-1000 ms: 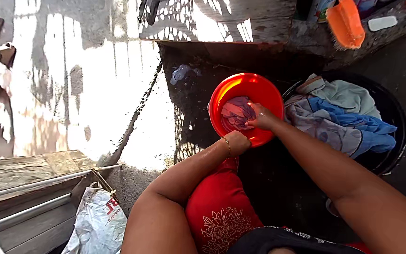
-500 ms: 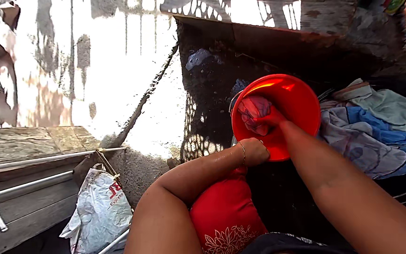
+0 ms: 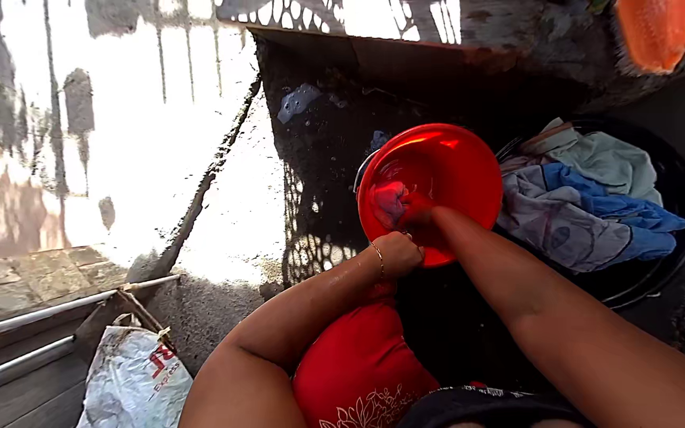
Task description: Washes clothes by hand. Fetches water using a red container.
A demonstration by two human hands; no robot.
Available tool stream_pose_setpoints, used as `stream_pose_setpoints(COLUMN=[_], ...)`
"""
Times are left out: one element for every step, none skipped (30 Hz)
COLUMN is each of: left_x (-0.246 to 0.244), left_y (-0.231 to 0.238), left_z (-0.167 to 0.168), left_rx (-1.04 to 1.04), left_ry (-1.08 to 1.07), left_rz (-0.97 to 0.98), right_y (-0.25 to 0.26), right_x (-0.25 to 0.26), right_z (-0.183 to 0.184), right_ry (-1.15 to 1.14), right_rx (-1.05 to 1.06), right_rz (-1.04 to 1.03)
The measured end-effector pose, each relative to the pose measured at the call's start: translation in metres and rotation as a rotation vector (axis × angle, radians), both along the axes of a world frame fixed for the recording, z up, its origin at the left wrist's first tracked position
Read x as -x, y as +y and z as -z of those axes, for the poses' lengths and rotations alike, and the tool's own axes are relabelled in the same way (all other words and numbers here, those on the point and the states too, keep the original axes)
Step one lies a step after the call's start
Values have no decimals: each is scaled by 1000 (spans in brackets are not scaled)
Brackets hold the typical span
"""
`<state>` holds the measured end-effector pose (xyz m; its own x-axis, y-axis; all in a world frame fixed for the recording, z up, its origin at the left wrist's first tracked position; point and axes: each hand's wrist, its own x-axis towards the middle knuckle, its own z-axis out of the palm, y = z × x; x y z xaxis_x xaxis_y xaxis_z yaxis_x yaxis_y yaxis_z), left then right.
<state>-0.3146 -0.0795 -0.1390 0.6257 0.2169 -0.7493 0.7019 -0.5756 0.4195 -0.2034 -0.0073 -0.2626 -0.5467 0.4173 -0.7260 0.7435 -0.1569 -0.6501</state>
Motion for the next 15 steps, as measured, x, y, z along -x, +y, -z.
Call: stream_pose_setpoints(left_x=[-1,-1,-1,0,1,4,8,11,14,19,24,29,34,38,43], left_y=[2,3,4,6,6,7,6,5,2,0,0,1,1,0,-1], left_z=[1,1,-1,-4,-7,-8,-7,-4,-1,1,-2,-7,-11,-16,-20], left_rx=[-1,-7,-12,-26,-52,-93,-148,-186,-229,-275,-294,-315,-340,-375,-421], left_ry=[2,8,16,19,10,-7,-42,-45,-42,-54,-38,-27,-29,-37,-41], left_rz=[-11,-28,-61,-105,-161,-219,-279,-330,-370,-410,-451,-494,-537,-577,-614], right_y=[3,6,8,8,7,6,5,3,0,-4,-7,-12,-18,-26,-34], right_x=[-8,-18,-30,-44,-60,-77,-95,-115,-136,-157,-177,-198,-219,-240,-259], right_z=[-14,-32,-49,-61,-76,-92,-111,-130,-149,-168,-187,-203,-216,-228,-237], right_ry=[51,113,194,317,430,519,590,651,707,737,757,772,784,805,828], right_rx=[22,63,92,81,53,-3,-71,-130,-193,-252,-315,-378,-436,-489,-537], right_rz=[49,91,139,200,242,277,314,347,370,391,406,429,460,501,550])
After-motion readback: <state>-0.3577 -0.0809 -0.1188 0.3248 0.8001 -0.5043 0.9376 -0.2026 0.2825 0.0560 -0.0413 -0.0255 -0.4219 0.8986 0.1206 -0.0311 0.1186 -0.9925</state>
